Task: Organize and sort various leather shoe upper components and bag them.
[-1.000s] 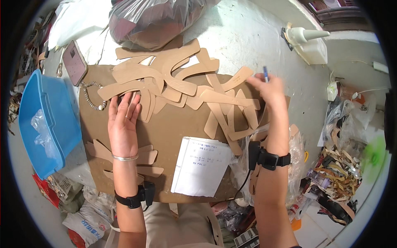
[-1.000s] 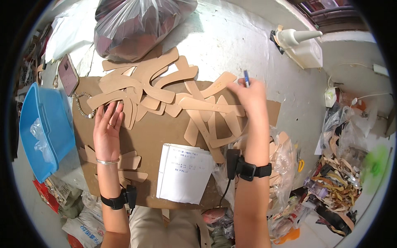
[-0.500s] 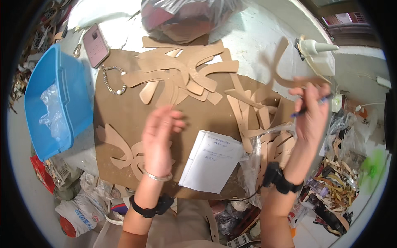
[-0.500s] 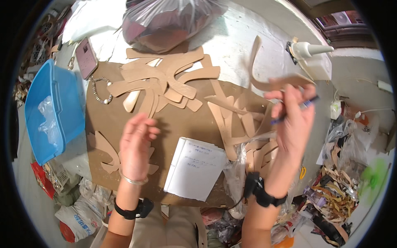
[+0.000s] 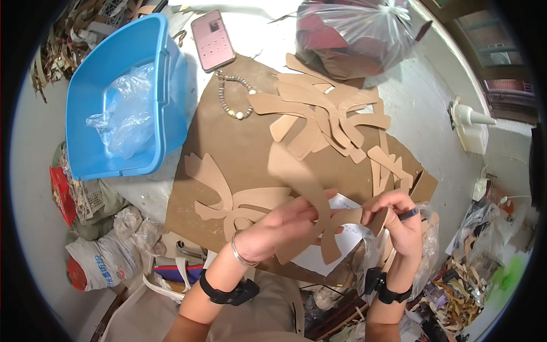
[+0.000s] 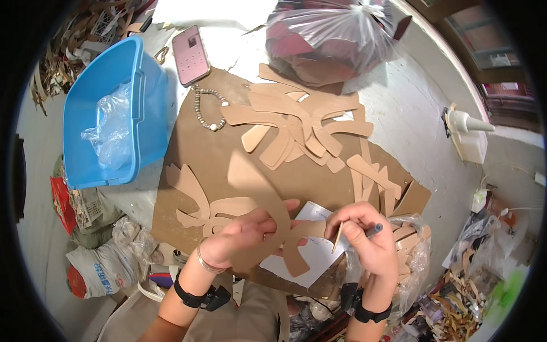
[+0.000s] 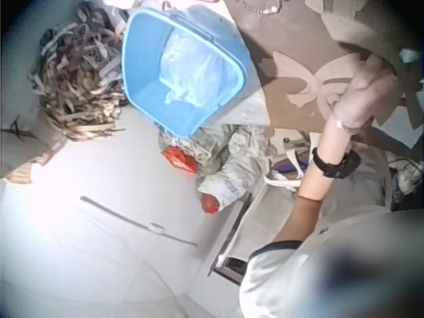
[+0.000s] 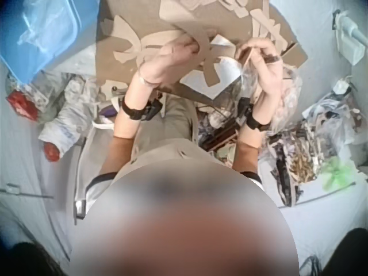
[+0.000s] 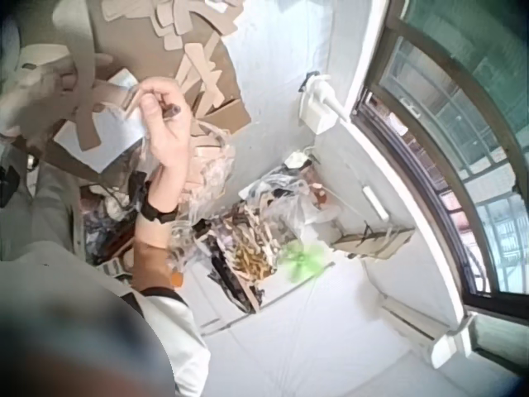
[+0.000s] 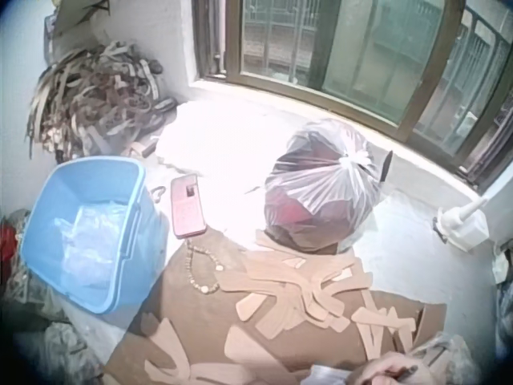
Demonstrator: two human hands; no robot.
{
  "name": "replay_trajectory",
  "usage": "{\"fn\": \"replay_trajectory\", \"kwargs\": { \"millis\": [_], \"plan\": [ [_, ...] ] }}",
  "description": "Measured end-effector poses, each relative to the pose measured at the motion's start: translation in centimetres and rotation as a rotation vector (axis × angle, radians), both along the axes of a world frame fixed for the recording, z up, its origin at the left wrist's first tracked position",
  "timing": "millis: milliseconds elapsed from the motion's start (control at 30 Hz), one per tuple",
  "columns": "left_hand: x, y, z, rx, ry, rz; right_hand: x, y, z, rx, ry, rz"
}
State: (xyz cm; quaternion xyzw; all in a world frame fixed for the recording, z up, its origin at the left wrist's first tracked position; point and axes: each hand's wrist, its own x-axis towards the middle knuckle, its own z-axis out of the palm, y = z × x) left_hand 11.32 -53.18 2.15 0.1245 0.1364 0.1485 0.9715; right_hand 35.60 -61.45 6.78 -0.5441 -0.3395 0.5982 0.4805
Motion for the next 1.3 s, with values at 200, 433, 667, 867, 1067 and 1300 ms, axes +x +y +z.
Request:
{"fn": "replay_trajectory", "kwargs": {
  "millis": [200,433,667,867,1067,1300],
  "plan": [
    [-1.2,2.2,-1.2,0.286,0.441,-0.035,-0.8,10.9,-0.2,-0.160,-0.671,0.117],
    [-4.5,1.9,-1.4,0.379,0.518,0.071,-2.7,16.5,-8.0,-0.220,-1.380,0.218],
    [-6.7,2.2,-1.7,0.330,0.575,-0.009,-1.9,13.3,-7.7,0.023,-1.317,0.062],
    [-4.9,3.4,-2.0,0.474,0.620,-0.106,-0.4,11.3,-3.3,-0.189,-1.309,0.188],
    [1.3,5.3,-3.8,0.655,0.667,-0.142,2.3,8.4,2.8,-0.210,-1.242,-0.013],
    [6.4,3.4,-9.2,0.484,0.862,0.308,1.7,10.0,4.0,-0.131,-0.907,0.399]
  ]
}}
